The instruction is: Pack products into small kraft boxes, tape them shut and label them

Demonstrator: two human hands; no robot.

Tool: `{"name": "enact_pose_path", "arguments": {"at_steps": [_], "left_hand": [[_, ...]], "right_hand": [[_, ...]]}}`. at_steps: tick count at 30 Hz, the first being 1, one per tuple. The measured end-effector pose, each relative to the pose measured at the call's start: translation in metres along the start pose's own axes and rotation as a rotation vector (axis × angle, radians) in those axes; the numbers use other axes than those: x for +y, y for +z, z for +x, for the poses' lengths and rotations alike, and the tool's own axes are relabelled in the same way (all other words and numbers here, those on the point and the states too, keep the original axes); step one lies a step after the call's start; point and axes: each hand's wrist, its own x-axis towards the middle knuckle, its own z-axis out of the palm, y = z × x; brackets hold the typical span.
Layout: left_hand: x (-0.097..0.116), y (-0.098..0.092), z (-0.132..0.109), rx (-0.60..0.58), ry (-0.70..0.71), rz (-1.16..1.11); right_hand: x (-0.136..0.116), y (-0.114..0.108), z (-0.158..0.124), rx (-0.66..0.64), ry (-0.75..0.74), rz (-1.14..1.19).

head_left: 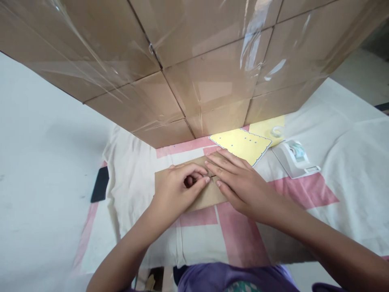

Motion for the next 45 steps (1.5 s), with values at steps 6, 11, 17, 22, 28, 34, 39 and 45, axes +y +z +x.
{"name": "enact_pose_path", "arguments": {"at_steps": [6, 11, 17, 22, 28, 34, 39, 45], "left_hand": [[0.005, 0.000, -0.002, -0.001, 0.019, 0.031], [0.007, -0.006, -0.007, -0.118, -0.146, -0.200], [0.008, -0.012, -0.002, -0.229, -0.222, -0.261], [0.008, -0.016, 0.003, -0.245, -0.246, -0.238], [0.012, -0.027, 0.003, -0.423, -0.321, -0.379], [0.011, -0.021, 0.003, -0.391, -0.283, -0.296], [0.009, -0.014, 0.002, -0.367, -0.244, -0.256], [0.005, -0.007, 0.001, -0.242, -0.197, -0.086]], "right_hand": [[0.001, 0.000, 0.000, -0.005, 0.001, 0.016], [0.000, -0.001, -0.001, -0.006, 0.026, 0.047], [-0.002, -0.001, 0.000, -0.009, 0.030, 0.061], [-0.002, -0.001, -0.001, -0.003, 0.036, 0.067], [-0.001, -0.001, -0.001, 0.004, 0.039, 0.098], [-0.001, 0.000, 0.000, 0.009, 0.029, 0.089], [-0.002, 0.001, 0.000, 0.022, 0.043, 0.107], [-0.002, 0.002, 0.000, 0.010, 0.041, 0.102]]}}
